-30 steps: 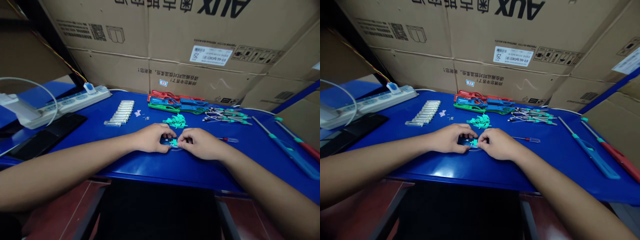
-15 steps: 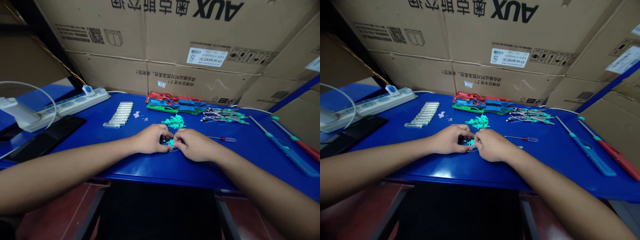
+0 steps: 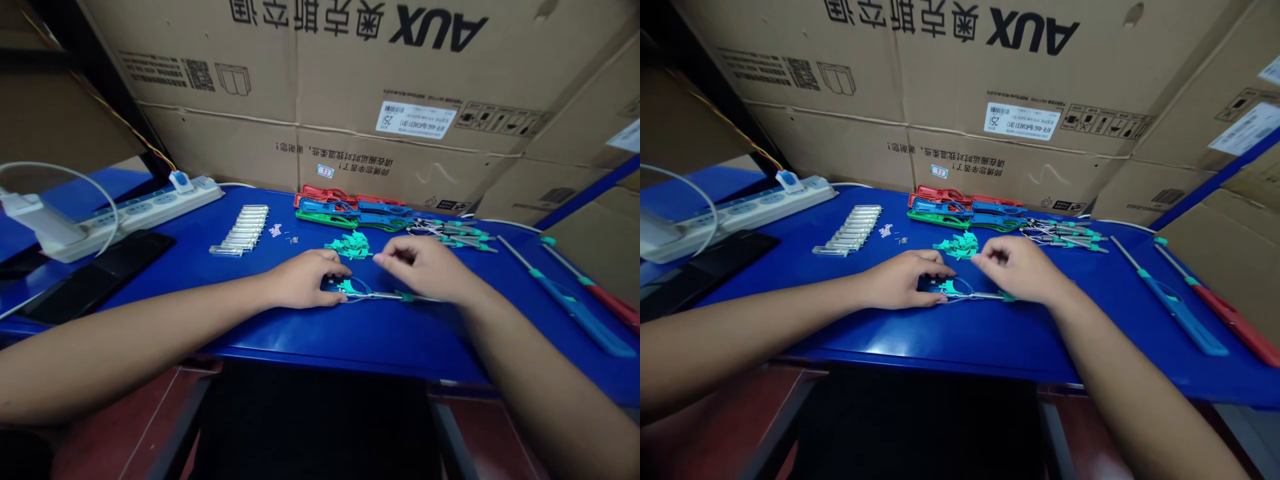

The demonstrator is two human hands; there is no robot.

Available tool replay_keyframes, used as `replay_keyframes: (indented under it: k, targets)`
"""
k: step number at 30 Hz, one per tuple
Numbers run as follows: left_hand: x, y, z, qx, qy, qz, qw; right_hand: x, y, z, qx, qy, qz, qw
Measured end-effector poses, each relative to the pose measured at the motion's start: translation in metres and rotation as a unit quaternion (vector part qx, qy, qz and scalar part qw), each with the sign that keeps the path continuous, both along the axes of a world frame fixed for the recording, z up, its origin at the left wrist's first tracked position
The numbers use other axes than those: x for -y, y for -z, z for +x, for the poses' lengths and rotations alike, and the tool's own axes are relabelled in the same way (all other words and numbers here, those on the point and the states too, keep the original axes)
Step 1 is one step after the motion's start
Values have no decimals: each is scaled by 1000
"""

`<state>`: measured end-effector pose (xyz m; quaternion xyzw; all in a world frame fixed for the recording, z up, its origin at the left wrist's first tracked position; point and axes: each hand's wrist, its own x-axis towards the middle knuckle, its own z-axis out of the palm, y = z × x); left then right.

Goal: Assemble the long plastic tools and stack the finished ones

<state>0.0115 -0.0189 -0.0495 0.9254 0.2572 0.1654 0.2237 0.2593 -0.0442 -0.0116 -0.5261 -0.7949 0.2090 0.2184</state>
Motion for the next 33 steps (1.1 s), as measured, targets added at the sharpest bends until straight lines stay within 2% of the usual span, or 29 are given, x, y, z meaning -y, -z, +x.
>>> replay_keyframes:
  k: [2,4,7,9,10,13,15,18,24,27,30,33]
  targets:
    - [-1,-6,-3,-2,9,3,1000,-8,0,15,-17,47,41,998]
    - [-6,-17,-9,2,12,13,1000,-14,2,22,-23,60,52,997]
    - [-23,-41,-31,36,-19,78,996,-16,8,19,-27,21,66,997]
    - [-39,-57,-53,35,-67,145,987,-14,11,12,-18,-15,86,996]
    - [-47,-64,-65,19,-92,154,984,-13,13,9,-11,-29,93,995]
    - [-65,-75,-101,-117,-150,71,979,-12,16,6,2,-52,102,993]
    - [-70,-77,-118,-221,-188,-1,957,-12,18,7,9,-57,104,993]
    - [-65,-79,-127,-313,-235,-46,919,-14,19,9,21,-64,102,993]
    - [-49,-82,-127,-357,-282,-53,889,-11,18,5,23,-82,98,992]
    - [-48,-79,-126,-360,-274,-60,890,-10,19,5,23,-87,100,991]
    - [-48,-73,-118,-354,-239,-70,902,-10,19,5,23,-96,104,990]
    - [-47,-65,-105,-298,-173,-64,936,-10,19,4,28,-109,104,988]
